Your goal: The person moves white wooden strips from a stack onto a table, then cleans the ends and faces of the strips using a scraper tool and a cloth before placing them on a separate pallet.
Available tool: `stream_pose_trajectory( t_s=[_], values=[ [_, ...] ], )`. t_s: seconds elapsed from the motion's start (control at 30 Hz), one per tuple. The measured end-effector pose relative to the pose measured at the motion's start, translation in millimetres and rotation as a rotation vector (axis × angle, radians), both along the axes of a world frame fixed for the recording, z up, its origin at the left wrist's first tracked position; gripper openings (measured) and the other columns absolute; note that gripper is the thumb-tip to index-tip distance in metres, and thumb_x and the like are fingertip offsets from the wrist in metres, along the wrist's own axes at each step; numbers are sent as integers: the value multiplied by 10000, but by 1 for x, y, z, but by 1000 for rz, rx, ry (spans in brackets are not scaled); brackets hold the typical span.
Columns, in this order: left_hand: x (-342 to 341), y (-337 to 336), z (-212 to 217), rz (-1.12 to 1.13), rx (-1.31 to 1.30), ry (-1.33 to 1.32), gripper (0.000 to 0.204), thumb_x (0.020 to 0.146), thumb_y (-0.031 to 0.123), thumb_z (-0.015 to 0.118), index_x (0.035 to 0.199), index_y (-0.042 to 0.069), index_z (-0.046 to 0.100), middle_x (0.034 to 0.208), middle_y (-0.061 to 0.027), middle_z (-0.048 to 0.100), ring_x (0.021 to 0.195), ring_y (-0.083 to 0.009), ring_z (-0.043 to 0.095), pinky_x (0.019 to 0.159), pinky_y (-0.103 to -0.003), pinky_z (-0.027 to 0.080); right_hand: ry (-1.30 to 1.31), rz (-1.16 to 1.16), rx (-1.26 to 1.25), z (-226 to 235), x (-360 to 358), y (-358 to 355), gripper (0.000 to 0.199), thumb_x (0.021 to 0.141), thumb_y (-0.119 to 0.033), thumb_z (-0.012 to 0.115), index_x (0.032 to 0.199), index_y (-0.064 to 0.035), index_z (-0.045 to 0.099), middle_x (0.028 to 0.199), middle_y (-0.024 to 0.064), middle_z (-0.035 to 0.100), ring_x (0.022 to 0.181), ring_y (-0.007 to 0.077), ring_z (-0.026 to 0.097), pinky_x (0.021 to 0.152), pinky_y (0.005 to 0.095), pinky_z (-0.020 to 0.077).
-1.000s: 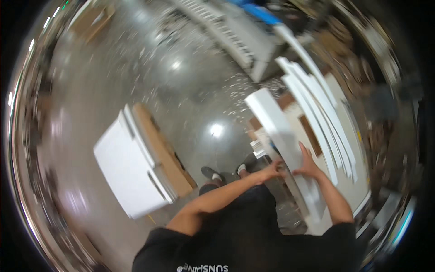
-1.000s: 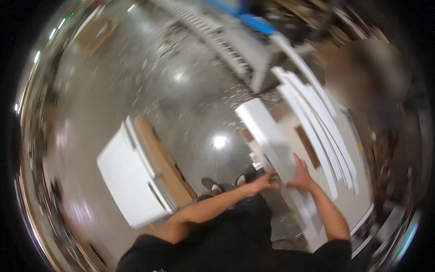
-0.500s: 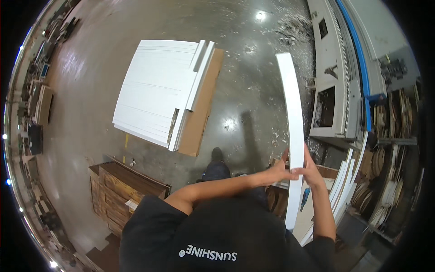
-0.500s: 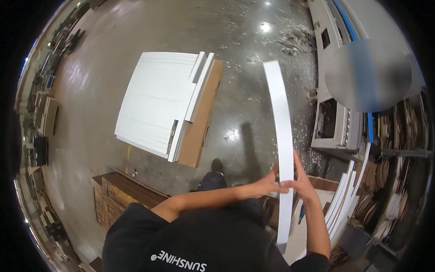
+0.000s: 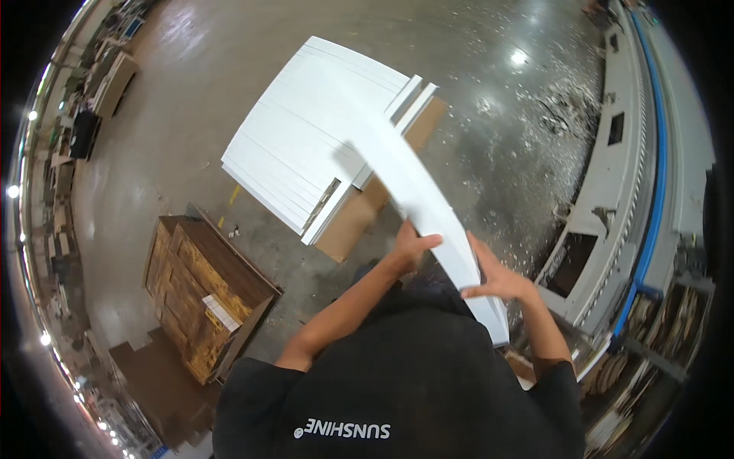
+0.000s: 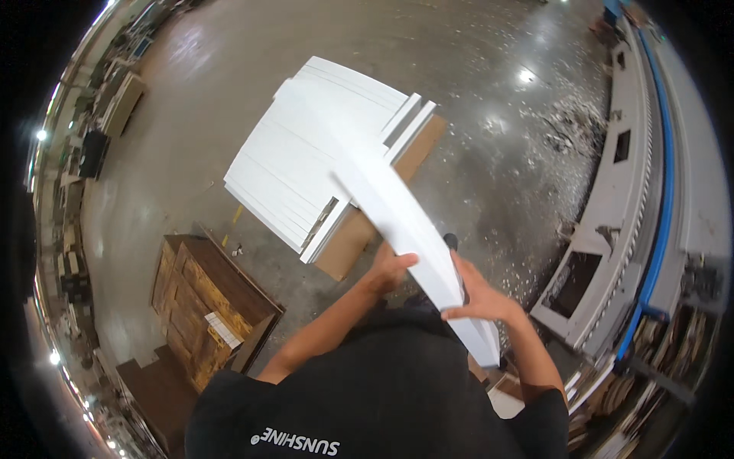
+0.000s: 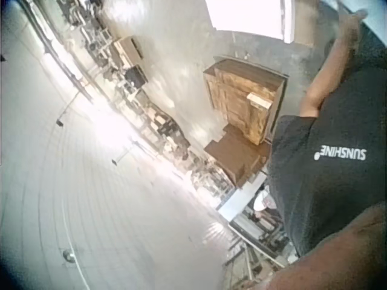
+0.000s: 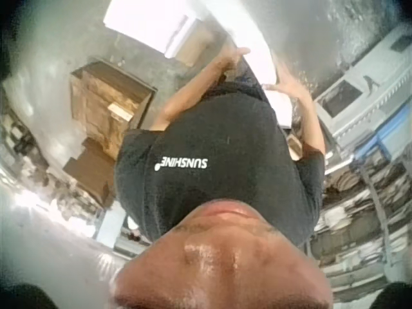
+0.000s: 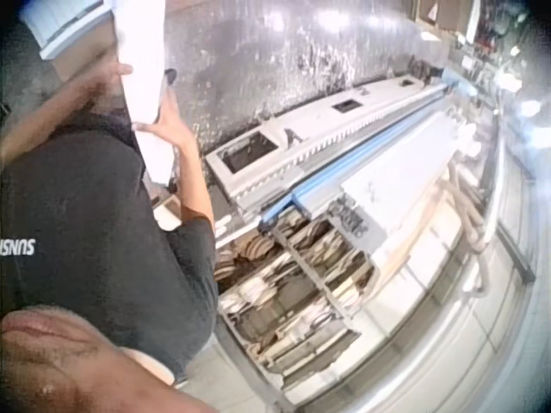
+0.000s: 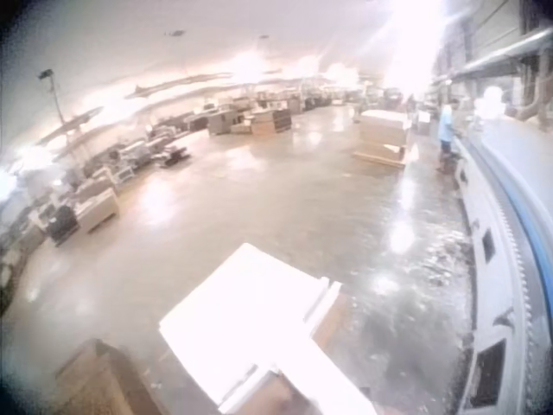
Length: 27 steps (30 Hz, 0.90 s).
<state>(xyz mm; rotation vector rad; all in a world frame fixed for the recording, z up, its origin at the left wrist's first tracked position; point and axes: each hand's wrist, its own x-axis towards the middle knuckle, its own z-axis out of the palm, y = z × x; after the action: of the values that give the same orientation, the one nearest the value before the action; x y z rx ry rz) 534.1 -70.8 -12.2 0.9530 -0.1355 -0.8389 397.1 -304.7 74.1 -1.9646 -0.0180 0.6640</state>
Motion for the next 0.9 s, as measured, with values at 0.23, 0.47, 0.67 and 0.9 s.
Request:
stream_pose_trajectory(
  t_s=[0.23,0.47,0.67,0.9],
  values=[
    [58,4,-20,530,-3,281,842,789,365,912,1464,23,544,1370,-103,669,1268,-286,651,1131,-440,523,161,263,56,-29,50,-137,1311,794,-423,886,1708,34,65,1663,338,298,1570,480,285,1306,486,233],
    [48,-21,-7,933,-170,343,754,874,398,826,1475,47,535,1376,-120,654,1300,-308,628,1154,-450,506,247,391,127,-27,168,-248,1199,831,-441,884,1709,-13,189,1666,274,315,1555,426,294,1308,476,212],
    [51,-41,-11,1102,-150,321,761,896,464,799,1503,89,533,1421,-84,634,1335,-293,598,1181,-478,464,279,318,209,-36,270,-257,1155,805,-327,913,1718,-91,245,1711,233,278,1590,365,263,1312,455,194],
    [86,-39,-37,1250,-205,378,686,970,457,723,1524,106,521,1449,-53,618,1347,-274,587,1160,-470,455,588,-12,369,-68,340,-245,1185,775,-177,906,1731,-83,213,1686,168,374,1571,318,326,1310,419,201]
  ],
)
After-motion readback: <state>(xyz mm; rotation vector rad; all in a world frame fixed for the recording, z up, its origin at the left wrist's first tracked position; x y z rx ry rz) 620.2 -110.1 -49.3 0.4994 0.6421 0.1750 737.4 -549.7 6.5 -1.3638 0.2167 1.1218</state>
